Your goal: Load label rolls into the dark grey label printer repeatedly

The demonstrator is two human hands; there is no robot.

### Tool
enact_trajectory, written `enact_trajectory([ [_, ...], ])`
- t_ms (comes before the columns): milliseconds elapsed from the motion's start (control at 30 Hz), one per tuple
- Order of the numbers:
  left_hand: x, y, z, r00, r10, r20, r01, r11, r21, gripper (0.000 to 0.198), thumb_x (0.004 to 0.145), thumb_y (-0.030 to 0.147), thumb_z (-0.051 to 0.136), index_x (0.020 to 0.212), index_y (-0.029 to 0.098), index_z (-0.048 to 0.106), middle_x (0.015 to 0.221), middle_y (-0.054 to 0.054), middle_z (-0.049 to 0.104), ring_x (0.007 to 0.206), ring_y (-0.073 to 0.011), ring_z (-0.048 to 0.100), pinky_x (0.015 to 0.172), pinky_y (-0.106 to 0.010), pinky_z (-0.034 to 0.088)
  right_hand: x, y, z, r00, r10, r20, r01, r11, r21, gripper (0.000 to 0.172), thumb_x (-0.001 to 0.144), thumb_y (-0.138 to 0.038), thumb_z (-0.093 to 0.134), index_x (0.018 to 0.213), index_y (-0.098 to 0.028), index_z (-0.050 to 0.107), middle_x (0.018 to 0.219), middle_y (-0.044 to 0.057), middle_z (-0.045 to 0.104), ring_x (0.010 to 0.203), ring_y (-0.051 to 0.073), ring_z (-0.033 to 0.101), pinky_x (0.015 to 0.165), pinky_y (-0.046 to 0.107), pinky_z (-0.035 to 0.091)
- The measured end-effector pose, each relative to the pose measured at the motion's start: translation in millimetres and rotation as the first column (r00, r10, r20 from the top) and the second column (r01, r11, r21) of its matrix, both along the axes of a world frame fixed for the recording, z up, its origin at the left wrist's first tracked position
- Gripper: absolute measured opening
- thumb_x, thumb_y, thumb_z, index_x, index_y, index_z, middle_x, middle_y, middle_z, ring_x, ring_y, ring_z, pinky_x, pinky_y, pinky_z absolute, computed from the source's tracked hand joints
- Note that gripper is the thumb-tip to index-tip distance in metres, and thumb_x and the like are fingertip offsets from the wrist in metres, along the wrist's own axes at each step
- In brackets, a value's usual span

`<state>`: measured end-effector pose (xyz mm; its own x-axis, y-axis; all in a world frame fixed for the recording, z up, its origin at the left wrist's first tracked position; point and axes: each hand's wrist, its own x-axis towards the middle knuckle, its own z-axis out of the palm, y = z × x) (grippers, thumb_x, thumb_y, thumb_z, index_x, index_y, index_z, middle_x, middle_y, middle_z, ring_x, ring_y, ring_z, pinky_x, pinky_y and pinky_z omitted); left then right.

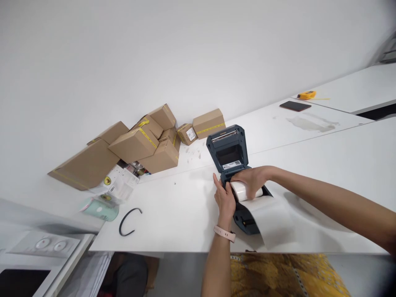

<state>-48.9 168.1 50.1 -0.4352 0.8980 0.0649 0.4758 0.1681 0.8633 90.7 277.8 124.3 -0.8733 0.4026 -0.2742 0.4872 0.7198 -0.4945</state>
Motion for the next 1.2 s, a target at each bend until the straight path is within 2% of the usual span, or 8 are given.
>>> enact_trajectory([
  [167, 0, -1, -0.5, 1.0, -0.027, 0.0, 0.027, 1.0, 0.007, 0.068, 0.102, 0.038, 0.038, 0.163, 0.023, 0.01, 0.154, -0.014, 0.052, 0.138, -0.0279, 0.054, 0.113, -0.045, 0.04, 53, -3, 38.2, 0.955, -0.012, -0.297, -0.069, 0.963, -0.26, 0.066, 0.057, -0.032, 0.078, 0.121, -0.024, 0.063, 0.112, 0.003, 0.071, 0.102, 0.029, 0.068, 0.085, 0.036, 0.055],
  [267, 0, -1, -1.8, 1.0, -0.026, 0.004, 0.026, 1.0, 0.006, 0.069, 0.102, 0.042, 0.037, 0.162, 0.022, 0.011, 0.155, -0.016, 0.05, 0.141, -0.0288, 0.052, 0.114, -0.045, 0.039, 94, -3, 43.7, 0.91, -0.137, -0.391, 0.031, 0.964, -0.265, 0.063, 0.061, -0.031, 0.075, 0.123, -0.026, 0.06, 0.116, 0.004, 0.069, 0.107, 0.028, 0.066, 0.091, 0.036, 0.053],
  [467, -1, -1, -2.5, 0.999, -0.031, 0.008, 0.031, 0.999, 0.016, 0.066, 0.102, 0.04, 0.038, 0.162, 0.021, 0.015, 0.156, -0.016, 0.05, 0.143, -0.027, 0.05, 0.113, -0.043, 0.04, 143, -2, 7.3, 0.872, -0.357, -0.335, 0.302, 0.931, -0.204, 0.056, 0.065, -0.024, 0.07, 0.12, -0.028, 0.059, 0.11, 0.008, 0.071, 0.098, 0.03, 0.069, 0.081, 0.039, 0.056],
  [633, 0, -2, 0.2, 0.999, -0.034, 0.013, 0.034, 0.999, 0.002, 0.066, 0.102, 0.044, 0.037, 0.162, 0.022, 0.017, 0.158, -0.016, 0.047, 0.147, -0.0263, 0.044, 0.117, -0.043, 0.036, 140, -7, -25.1, 0.87, -0.438, -0.227, 0.392, 0.893, -0.221, 0.057, 0.066, -0.03, 0.067, 0.12, -0.026, 0.054, 0.105, 0.007, 0.071, 0.088, 0.029, 0.069, 0.068, 0.036, 0.055],
  [800, 0, -2, 1.5, 0.999, -0.029, 0.019, 0.029, 1.0, -0.012, 0.067, 0.102, 0.047, 0.038, 0.162, 0.024, 0.019, 0.158, -0.015, 0.047, 0.147, -0.0259, 0.044, 0.117, -0.042, 0.036, 125, -10, -49.8, 0.882, -0.437, -0.178, 0.414, 0.897, -0.153, 0.062, 0.061, -0.035, 0.073, 0.118, -0.025, 0.051, 0.106, 0.006, 0.071, 0.092, 0.031, 0.069, 0.082, 0.041, 0.054],
  [967, 0, -2, 1.1, 0.999, -0.047, 0.002, 0.047, 0.999, -0.005, 0.065, 0.103, 0.044, 0.035, 0.162, 0.023, 0.019, 0.16, -0.015, 0.043, 0.148, -0.0264, 0.042, 0.118, -0.045, 0.035, 137, -9, -53.8, 0.876, -0.399, -0.271, 0.346, 0.911, -0.225, 0.059, 0.068, -0.038, 0.077, 0.123, -0.028, 0.058, 0.117, 0.008, 0.072, 0.106, 0.032, 0.07, 0.089, 0.041, 0.055],
  [1067, -1, -1, -0.3, 0.999, -0.043, 0.002, 0.043, 0.999, -0.002, 0.064, 0.102, 0.044, 0.036, 0.161, 0.023, 0.021, 0.159, -0.015, 0.045, 0.147, -0.0261, 0.043, 0.117, -0.044, 0.036, 167, 1, -47.4, 0.796, -0.467, -0.385, 0.404, 0.884, -0.237, 0.041, 0.083, -0.044, 0.07, 0.12, -0.029, 0.07, 0.128, 0.012, 0.071, 0.116, 0.032, 0.068, 0.092, 0.041, 0.055],
  [1200, -1, 0, -2.2, 1.0, -0.024, -0.009, 0.024, 1.0, 0.009, 0.064, 0.101, 0.045, 0.04, 0.16, 0.023, 0.024, 0.158, -0.015, 0.047, 0.147, -0.026, 0.044, 0.118, -0.042, 0.035, 203, 12, -52.8, 0.729, -0.546, -0.413, 0.495, 0.837, -0.232, 0.025, 0.087, -0.043, 0.063, 0.095, -0.027, 0.08, 0.109, 0.016, 0.078, 0.102, 0.032, 0.073, 0.085, 0.044, 0.055],
])
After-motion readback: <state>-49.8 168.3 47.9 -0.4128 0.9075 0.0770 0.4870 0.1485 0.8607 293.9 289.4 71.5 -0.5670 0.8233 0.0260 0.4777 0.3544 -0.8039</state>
